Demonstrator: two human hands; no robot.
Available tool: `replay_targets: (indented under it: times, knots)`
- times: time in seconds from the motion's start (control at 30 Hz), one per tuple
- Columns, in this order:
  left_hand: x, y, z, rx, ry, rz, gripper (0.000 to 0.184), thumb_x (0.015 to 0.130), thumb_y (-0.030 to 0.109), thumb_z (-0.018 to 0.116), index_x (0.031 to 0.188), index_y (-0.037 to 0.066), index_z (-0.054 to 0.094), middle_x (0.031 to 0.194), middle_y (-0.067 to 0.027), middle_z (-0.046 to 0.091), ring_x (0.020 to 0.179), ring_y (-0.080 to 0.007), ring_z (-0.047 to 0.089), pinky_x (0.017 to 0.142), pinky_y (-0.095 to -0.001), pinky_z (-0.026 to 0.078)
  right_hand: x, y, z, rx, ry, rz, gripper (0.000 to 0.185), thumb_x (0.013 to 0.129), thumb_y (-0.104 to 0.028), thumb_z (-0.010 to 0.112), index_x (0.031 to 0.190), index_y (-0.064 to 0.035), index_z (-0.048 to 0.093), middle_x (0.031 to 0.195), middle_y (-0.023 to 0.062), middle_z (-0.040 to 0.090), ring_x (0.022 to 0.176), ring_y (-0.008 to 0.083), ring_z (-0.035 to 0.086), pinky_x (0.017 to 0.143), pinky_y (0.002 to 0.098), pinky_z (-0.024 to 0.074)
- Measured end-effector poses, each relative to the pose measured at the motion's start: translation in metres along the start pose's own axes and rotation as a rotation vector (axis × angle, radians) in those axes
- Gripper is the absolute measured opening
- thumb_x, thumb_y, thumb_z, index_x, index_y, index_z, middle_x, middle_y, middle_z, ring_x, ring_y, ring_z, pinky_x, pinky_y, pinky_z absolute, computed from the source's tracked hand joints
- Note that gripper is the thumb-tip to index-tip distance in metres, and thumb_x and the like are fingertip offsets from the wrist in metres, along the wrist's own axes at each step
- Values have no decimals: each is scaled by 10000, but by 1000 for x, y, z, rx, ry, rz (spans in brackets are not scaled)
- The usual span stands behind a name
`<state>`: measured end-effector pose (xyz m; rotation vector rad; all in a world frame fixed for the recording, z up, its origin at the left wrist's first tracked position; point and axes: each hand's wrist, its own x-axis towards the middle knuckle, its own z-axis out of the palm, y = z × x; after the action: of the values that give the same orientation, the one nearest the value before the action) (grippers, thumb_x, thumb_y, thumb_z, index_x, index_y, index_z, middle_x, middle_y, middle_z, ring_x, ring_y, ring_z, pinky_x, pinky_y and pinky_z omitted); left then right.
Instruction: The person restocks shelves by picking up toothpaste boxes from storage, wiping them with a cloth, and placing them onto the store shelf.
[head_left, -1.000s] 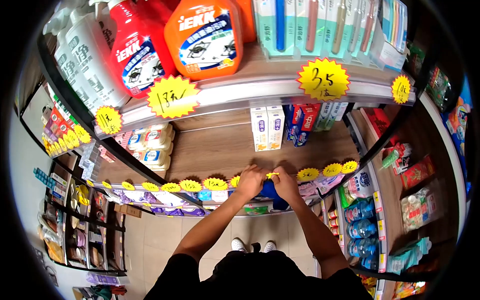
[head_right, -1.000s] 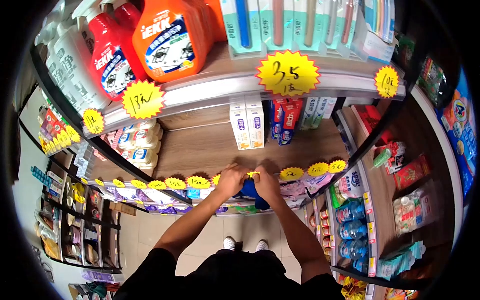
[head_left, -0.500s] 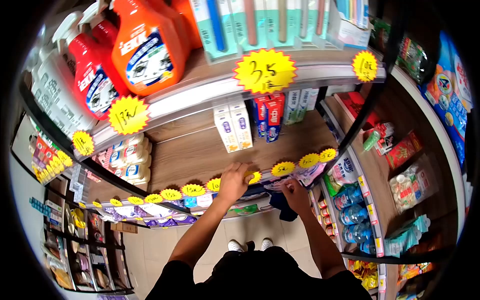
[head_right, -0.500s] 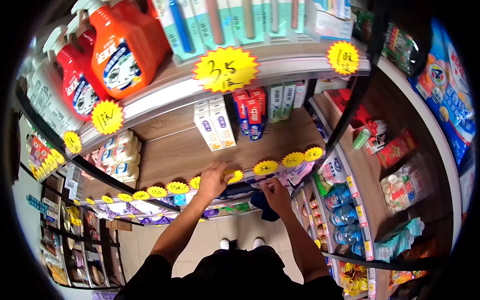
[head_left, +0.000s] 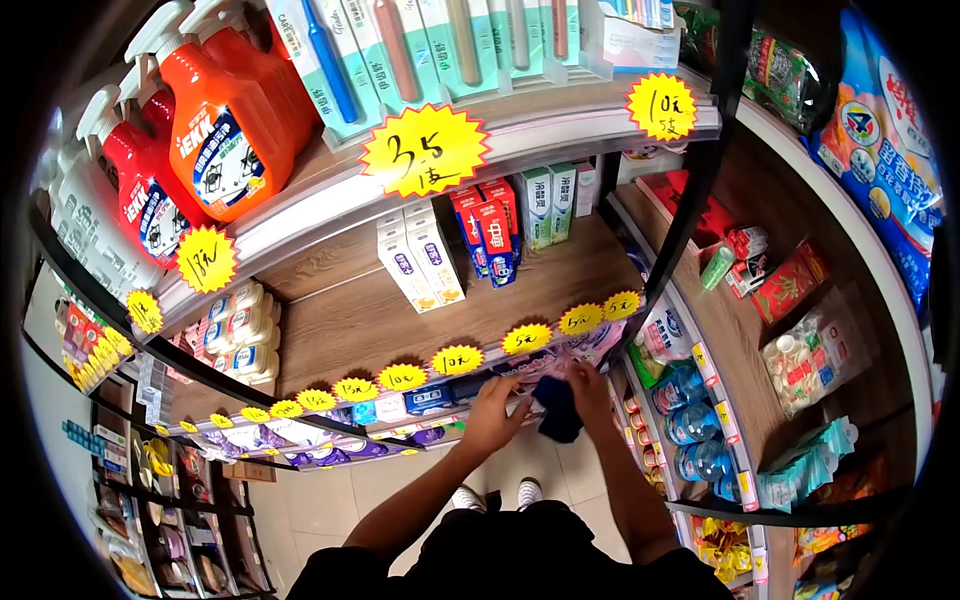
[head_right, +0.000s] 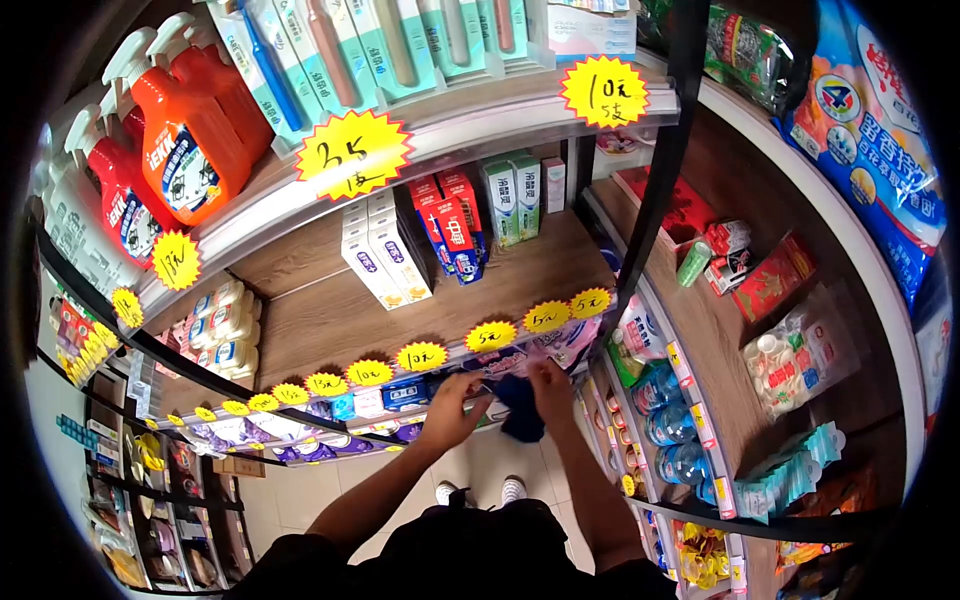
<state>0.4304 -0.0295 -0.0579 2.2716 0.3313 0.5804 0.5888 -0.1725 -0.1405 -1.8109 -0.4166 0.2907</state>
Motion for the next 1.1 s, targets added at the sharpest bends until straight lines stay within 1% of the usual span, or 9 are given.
replay_targets:
  times: [0.13,0.2,0.33,0.4,0.57,0.7,0.77,0.87,1.1]
  knots:
    - [61,14,9,107,0,143,288,851,118,695,1125,44,644,1029,-192,648,995,-396,614,882,-459,518,55,1,-50,-166,132,-255,243,959,-288,648,1049,-62,653,793,187,683,733,357,690,643,428,515]
    - [103,10,23,209,-13,224,317,847,131,708,1143,43,638,1032,-190,648,1018,-389,610,890,-457,510,76,-27,-71,-363,225,-253,259,956,-269,638,1164,-115,636,838,194,700,767,395,690,656,442,534]
    - [157,24,42,401,-99,300,373,851,150,696,1202,56,614,1111,-180,649,1104,-374,590,945,-455,506,121,-59,-106,-684,136,-357,320,951,-246,615,1264,-179,610,889,189,719,805,400,701,691,479,552]
    - [171,29,52,479,-172,279,457,838,167,718,1265,65,590,1155,-179,650,1115,-360,606,956,-447,508,147,-49,-113,-905,-38,-485,345,954,-257,585,1293,-198,613,933,195,725,841,384,714,723,508,561]
    - [185,32,75,647,-413,75,513,828,58,644,1335,86,575,1166,-187,679,1125,-347,637,971,-429,509,163,-51,-117,-1048,-131,-494,277,911,-148,573,1171,-184,659,988,138,732,872,338,720,769,450,566]
    - [184,12,88,601,-305,190,514,805,7,603,1314,76,591,1142,-185,693,1104,-343,649,961,-432,514,163,-52,-118,-1186,-98,-651,254,897,-120,560,1116,-175,677,948,93,738,856,288,734,734,411,579]
    - [184,4,94,517,-137,341,496,791,3,607,1283,60,610,1154,-190,689,1104,-346,649,962,-434,512,162,-54,-119,-1186,-84,-707,258,898,-119,557,1110,-177,692,922,82,740,862,268,739,723,394,587]
    - [189,20,89,578,-335,179,480,781,0,609,1257,53,624,1154,-190,689,1115,-345,641,981,-432,500,162,-67,-118,-1271,-130,-661,278,906,-120,549,1136,-184,691,947,77,742,858,265,740,703,383,588]
    - [183,12,89,545,-204,205,373,783,22,618,1152,64,647,1097,-173,702,1072,-345,654,954,-442,493,166,-75,-120,-1386,-206,-695,294,901,-120,543,1156,-183,676,1030,77,724,827,260,736,694,382,574]
